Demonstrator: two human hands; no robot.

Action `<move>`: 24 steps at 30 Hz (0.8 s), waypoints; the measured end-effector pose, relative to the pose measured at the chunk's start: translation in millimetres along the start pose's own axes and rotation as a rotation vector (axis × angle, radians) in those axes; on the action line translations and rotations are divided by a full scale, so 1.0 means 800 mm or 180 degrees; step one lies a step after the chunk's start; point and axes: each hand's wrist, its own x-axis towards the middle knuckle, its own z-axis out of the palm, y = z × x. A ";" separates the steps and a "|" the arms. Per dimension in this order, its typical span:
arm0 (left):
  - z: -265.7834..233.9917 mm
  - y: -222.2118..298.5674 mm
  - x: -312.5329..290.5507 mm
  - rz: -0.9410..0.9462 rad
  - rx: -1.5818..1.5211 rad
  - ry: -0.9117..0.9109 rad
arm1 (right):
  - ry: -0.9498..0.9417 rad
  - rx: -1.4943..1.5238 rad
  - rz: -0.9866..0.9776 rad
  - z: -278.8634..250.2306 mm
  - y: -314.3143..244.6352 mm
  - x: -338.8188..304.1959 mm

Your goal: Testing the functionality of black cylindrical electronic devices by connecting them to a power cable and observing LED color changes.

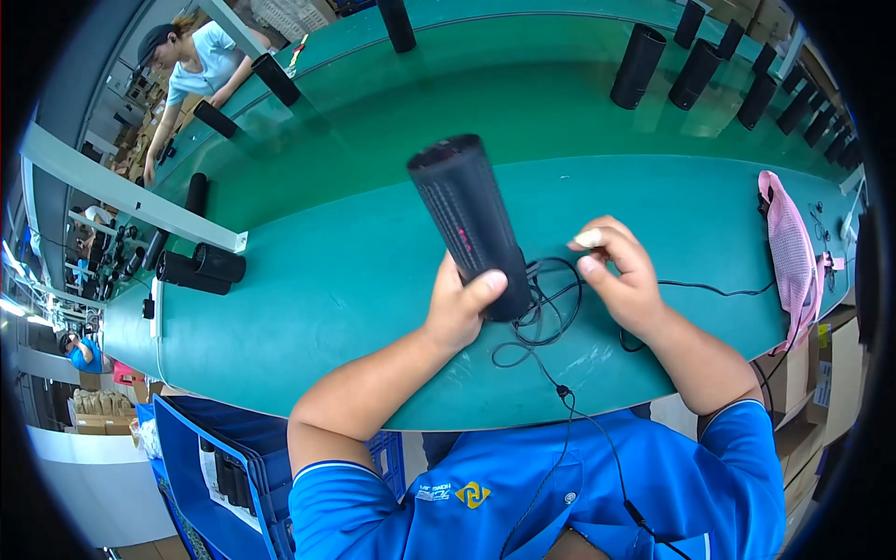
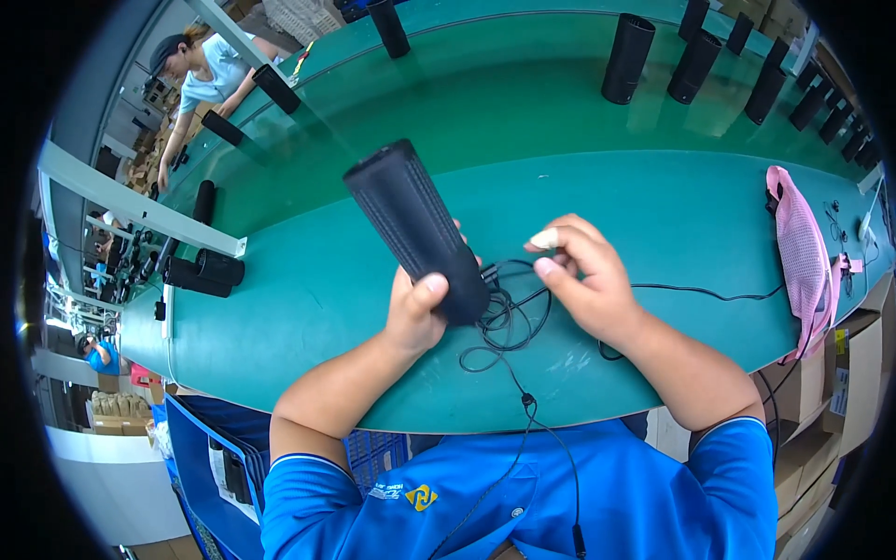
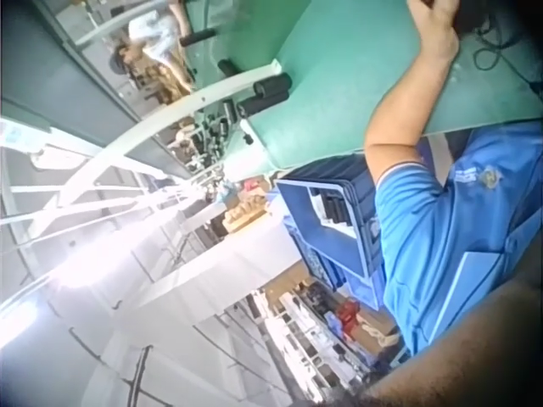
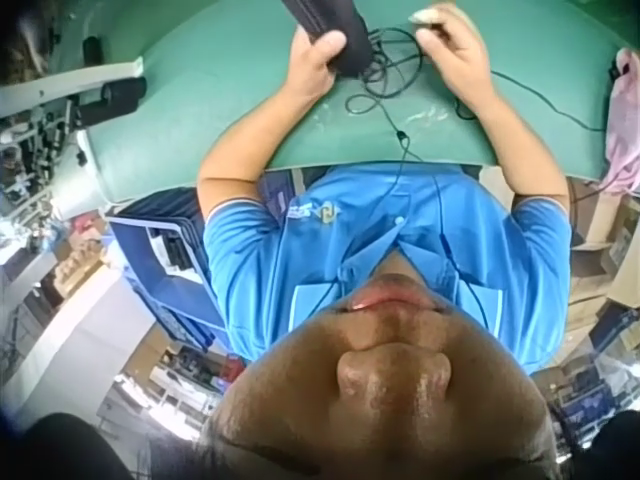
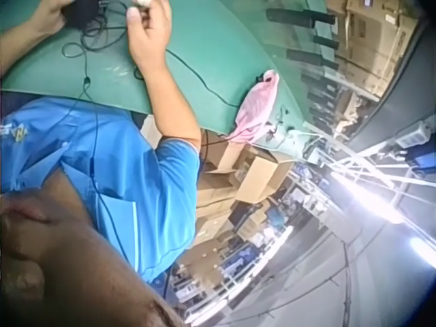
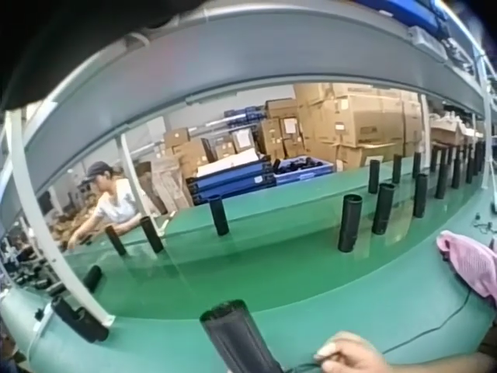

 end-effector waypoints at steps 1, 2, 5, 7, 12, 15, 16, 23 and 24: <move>-0.003 -0.001 -0.001 -0.0012 0.0087 -0.0162 | -0.0205 -0.0399 0.0045 -0.001 -0.002 0.002; -0.006 -0.001 -0.003 -0.0024 0.0175 -0.0324 | -0.0407 -0.0799 0.0092 -0.003 -0.005 0.003; -0.008 -0.001 -0.003 -0.0050 0.0363 -0.0662 | -0.0789 -0.1599 0.0182 -0.005 -0.010 0.005; 0.000 0.000 0.000 -0.0115 0.0171 -0.0476 | -0.0812 -0.1575 0.0495 -0.002 -0.010 0.000; 0.005 -0.013 -0.003 0.0016 0.0446 -0.0093 | -0.1232 -0.2100 0.0465 0.002 -0.017 -0.005; 0.004 -0.013 -0.003 0.0210 0.0901 0.0082 | -0.1667 -0.2703 -0.0350 -0.002 -0.017 -0.003; 0.005 -0.003 -0.002 0.0290 0.0783 0.0101 | -0.1695 -0.2749 -0.0825 -0.009 -0.013 -0.001; 0.005 0.013 0.004 0.0526 0.0631 0.0356 | -0.0195 -0.0555 0.0540 -0.034 -0.006 0.023; 0.004 0.011 0.005 0.0513 0.0691 0.0402 | -0.0357 -0.0152 0.0712 -0.023 0.002 0.014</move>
